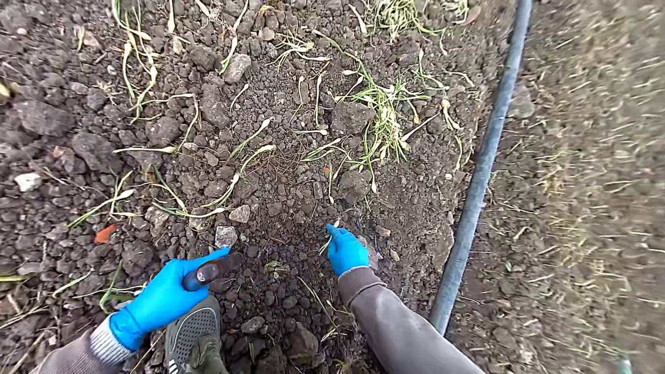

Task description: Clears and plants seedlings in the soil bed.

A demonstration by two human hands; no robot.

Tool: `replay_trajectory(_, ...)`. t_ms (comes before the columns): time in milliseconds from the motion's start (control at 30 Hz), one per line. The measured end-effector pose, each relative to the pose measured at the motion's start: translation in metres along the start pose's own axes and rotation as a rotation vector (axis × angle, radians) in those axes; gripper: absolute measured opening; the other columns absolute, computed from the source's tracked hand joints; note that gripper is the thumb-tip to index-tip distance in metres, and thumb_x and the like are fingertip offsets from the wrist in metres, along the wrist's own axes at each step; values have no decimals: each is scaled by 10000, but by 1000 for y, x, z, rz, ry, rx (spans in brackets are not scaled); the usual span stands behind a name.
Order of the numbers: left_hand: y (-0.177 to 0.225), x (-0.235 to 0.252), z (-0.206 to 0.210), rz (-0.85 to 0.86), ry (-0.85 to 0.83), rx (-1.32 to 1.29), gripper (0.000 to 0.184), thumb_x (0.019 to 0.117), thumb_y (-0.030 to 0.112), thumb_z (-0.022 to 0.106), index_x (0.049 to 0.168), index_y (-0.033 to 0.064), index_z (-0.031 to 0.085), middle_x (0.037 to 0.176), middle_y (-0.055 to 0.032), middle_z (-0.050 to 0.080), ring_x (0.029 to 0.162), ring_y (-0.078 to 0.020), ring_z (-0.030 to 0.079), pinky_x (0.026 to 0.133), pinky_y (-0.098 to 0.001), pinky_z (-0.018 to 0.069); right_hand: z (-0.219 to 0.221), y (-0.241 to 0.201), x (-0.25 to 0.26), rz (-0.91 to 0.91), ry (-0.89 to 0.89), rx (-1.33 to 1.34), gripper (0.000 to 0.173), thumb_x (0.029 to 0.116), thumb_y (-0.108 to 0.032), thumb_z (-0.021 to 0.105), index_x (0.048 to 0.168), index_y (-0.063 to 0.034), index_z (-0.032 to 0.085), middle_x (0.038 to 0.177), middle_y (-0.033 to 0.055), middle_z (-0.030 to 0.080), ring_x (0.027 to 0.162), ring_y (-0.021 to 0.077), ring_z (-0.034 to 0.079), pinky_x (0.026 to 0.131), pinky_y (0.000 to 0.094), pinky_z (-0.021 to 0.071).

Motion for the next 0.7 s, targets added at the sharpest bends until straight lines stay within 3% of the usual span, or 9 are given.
replay_trajectory(100,-10,3,-15,-68,22,-191,75,738,214,708,811,195,697,603,63,576,478,-47,502,452,-252,425,38,-75,-40,-383,-232,-2,503,1044,-258,425,1522,-149,536,1560,111,519,1406,295,524,1135,500,435)
replay_trajectory(167,8,-1,-34,-8,26,-300,124,737,238,722,675,207,619,538,63,512,427,-44,443,404,-235,362,61,-110,-61,-484,-371,28,435,1081,-253,399,1441,-133,611,1464,135,594,1342,312,575,1117,506,458)
replay_trajectory(233,51,-14,-52,218,14,-295,57,747,211,732,765,241,687,638,114,602,532,17,530,482,-180,442,73,-125,-75,-389,-471,17,459,1065,-134,401,1501,-154,540,1390,164,635,1248,347,638,1045,536,505)
replay_trajectory(300,98,-23,-54,436,-82,-191,396,779,148,726,1169,210,752,963,106,746,804,18,676,706,-192,598,72,-125,-79,-207,-517,-12,492,1098,-180,368,1587,-222,402,1355,158,666,1193,358,677,1000,562,528)
replay_trajectory(333,108,-20,-46,406,-121,-91,570,768,147,717,1330,242,701,1028,127,751,846,35,679,739,-190,602,69,-124,-79,-151,-519,-5,469,1112,-226,358,1579,-232,404,1320,155,684,1176,358,685,989,568,528)
replay_trajectory(400,92,2,-13,187,-171,139,666,748,184,711,1387,365,656,885,144,730,724,33,638,636,-234,553,54,-128,-76,-169,-432,45,398,1110,-277,392,1459,-188,561,1290,119,705,1177,313,688,992,538,531)
replay_trajectory(467,45,24,31,-19,-280,224,662,848,165,708,1465,367,580,910,-10,731,779,-148,657,705,-436,543,34,-142,-71,-269,-274,118,326,1075,-253,484,1298,-144,696,1232,106,719,1140,286,695,960,507,553)
replay_trajectory(600,-4,16,37,-111,-214,15,604,855,161,678,1441,291,615,964,-3,728,805,-97,647,759,-364,543,52,-190,-50,-395,-317,18,288,1058,-226,531,1240,-134,734,1220,122,690,1151,290,668,979,480,545)
replay_trajectory(700,11,-22,-10,-38,-28,-202,395,777,117,680,1157,185,761,926,99,729,752,30,625,686,-226,533,98,-223,-42,-394,-466,-119,310,1039,-126,514,1290,-80,688,1319,181,650,1208,359,650,1001,545,535)
Point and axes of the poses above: each hand's wrist, its own x-axis towards the middle knuckle, its own z-axis out of the palm, y = z × x, the point moved 9 cm from there along x, towards the middle knuckle
